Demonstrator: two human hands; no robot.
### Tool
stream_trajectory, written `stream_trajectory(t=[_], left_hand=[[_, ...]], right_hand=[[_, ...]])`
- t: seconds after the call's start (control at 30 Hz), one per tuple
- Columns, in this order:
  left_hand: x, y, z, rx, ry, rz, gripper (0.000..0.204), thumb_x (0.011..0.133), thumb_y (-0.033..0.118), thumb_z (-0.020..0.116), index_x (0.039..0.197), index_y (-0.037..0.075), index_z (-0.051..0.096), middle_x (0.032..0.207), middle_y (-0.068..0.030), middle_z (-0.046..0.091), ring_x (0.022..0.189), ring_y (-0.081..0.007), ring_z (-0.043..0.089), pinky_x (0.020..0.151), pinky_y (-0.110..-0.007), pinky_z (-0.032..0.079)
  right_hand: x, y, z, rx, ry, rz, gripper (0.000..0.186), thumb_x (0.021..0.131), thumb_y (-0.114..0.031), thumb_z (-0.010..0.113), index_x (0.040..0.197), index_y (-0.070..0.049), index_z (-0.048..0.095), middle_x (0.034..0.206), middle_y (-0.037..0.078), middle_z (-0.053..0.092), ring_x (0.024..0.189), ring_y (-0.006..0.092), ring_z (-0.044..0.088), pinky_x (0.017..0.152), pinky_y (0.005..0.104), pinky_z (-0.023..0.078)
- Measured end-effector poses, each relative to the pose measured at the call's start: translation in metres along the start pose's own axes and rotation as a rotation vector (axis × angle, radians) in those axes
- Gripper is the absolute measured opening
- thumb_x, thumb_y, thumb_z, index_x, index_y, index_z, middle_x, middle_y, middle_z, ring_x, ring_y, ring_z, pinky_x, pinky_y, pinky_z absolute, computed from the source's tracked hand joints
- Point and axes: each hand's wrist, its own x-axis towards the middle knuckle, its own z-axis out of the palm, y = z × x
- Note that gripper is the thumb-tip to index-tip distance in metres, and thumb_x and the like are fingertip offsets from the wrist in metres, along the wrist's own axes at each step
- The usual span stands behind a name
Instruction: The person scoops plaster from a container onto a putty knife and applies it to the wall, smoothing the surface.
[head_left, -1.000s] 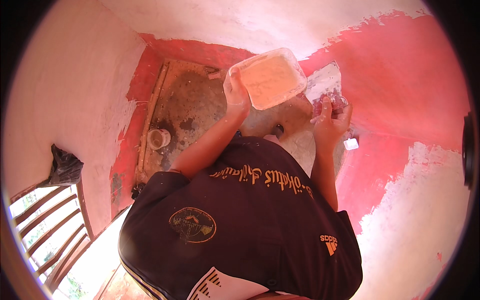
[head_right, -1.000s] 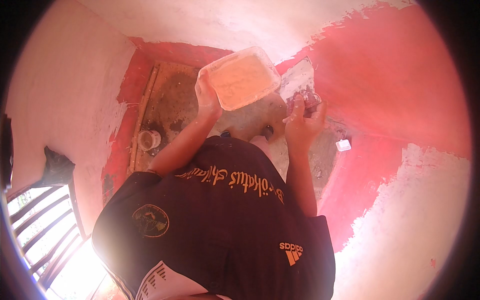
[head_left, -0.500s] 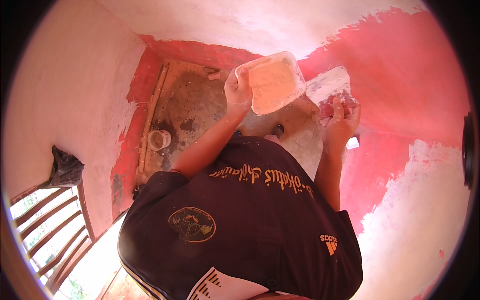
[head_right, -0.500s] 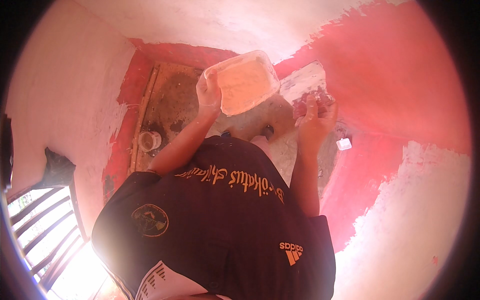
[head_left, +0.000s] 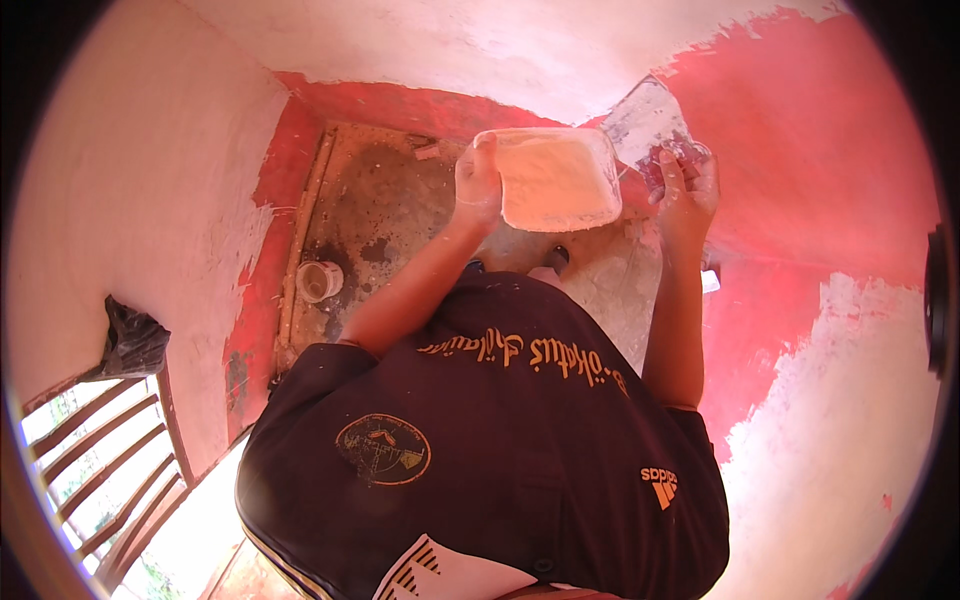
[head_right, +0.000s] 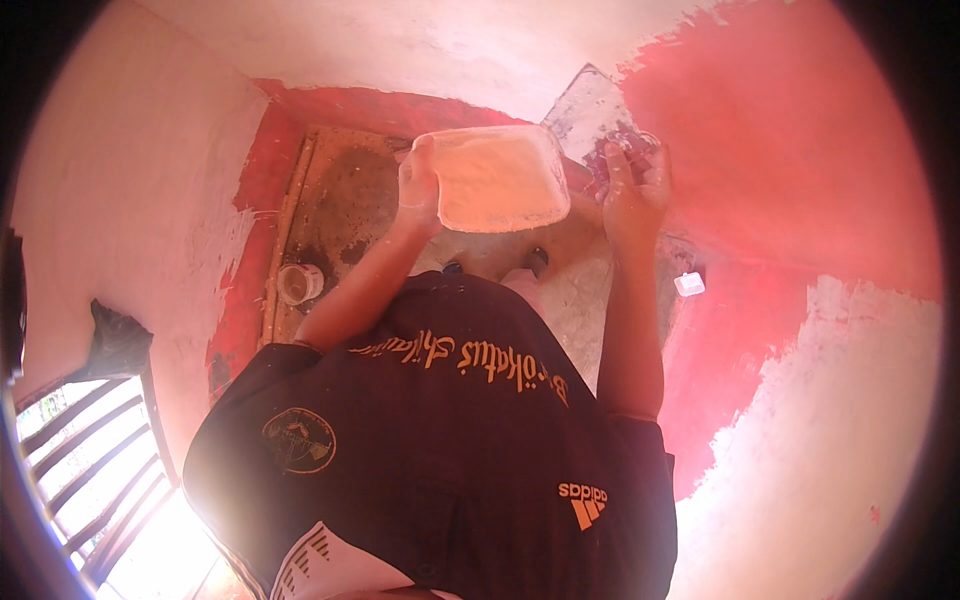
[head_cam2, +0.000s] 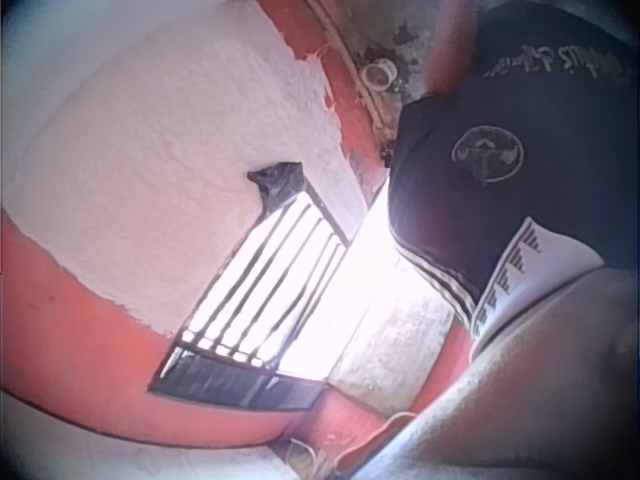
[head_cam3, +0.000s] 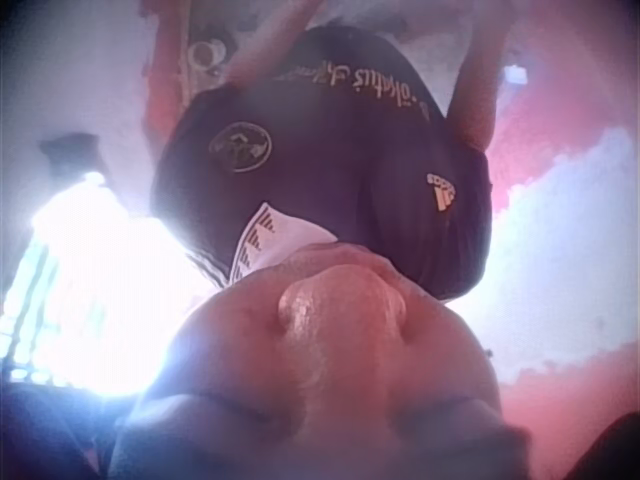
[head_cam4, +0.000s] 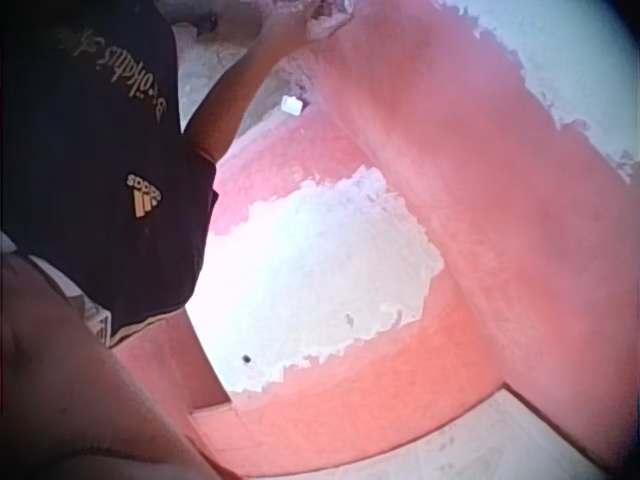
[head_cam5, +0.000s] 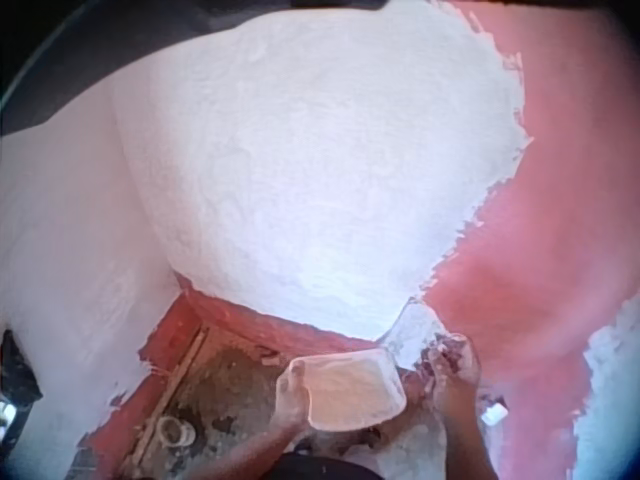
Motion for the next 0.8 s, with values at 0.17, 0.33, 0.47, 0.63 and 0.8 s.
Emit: stream_trajectory(t=[0.17, 0.33, 0.47, 0.63, 0.8], left_hand=[[0.001, -0.003, 0.004, 0.077, 0.066, 0.033, 0.039, 0.109, 0.035, 0.048, 0.107, 0.001, 0.067, 0.095, -0.0015, 0.066, 0.086, -0.0095, 0.059, 0.078, -0.029, 0.052], [0.003, -0.004, 0.001, 0.147, 0.157, 0.011, 0.038, 0.108, 0.034, 0.052, 0.100, 0.001, 0.069, 0.086, 0.0011, 0.063, 0.080, -0.0082, 0.056, 0.074, -0.029, 0.050], [0.004, -0.003, 0.002, 0.153, 0.176, 0.002, 0.037, 0.107, 0.034, 0.053, 0.099, 0.002, 0.069, 0.085, 0.0009, 0.062, 0.079, -0.0075, 0.055, 0.072, -0.028, 0.049], [0.003, 0.004, 0.005, 0.169, 0.193, 0.000, 0.037, 0.107, 0.034, 0.054, 0.097, 0.002, 0.068, 0.081, 0.0023, 0.060, 0.076, -0.0065, 0.051, 0.069, -0.028, 0.047], [0.007, -0.001, 0.002, 0.208, 0.175, 0.031, 0.038, 0.108, 0.035, 0.054, 0.093, 0.003, 0.067, 0.076, 0.0041, 0.054, 0.070, -0.0052, 0.046, 0.063, -0.027, 0.043]], right_hand=[[0.006, 0.003, -0.002, -0.053, -0.107, -0.030, 0.019, 0.099, -0.009, 0.068, 0.115, -0.006, 0.059, 0.098, 0.004, 0.070, 0.071, 0.0041, 0.056, 0.053, 0.0200, 0.040], [-0.001, -0.001, 0.004, 0.039, -0.107, 0.008, 0.019, 0.099, -0.010, 0.068, 0.116, -0.006, 0.059, 0.098, 0.004, 0.070, 0.070, 0.0037, 0.055, 0.054, 0.0198, 0.039], [-0.002, 0.002, 0.003, 0.062, -0.091, -0.017, 0.018, 0.099, -0.009, 0.068, 0.115, -0.007, 0.058, 0.100, 0.004, 0.070, 0.070, 0.0030, 0.055, 0.054, 0.0195, 0.038], [-0.005, 0.002, 0.002, 0.068, -0.087, -0.039, 0.017, 0.099, -0.007, 0.068, 0.113, -0.006, 0.058, 0.100, 0.004, 0.070, 0.070, 0.0029, 0.055, 0.054, 0.0191, 0.038], [-0.005, 0.015, -0.004, 0.072, -0.089, -0.022, 0.017, 0.100, -0.005, 0.067, 0.113, -0.005, 0.057, 0.101, 0.003, 0.069, 0.075, 0.0042, 0.058, 0.058, 0.0196, 0.042]])
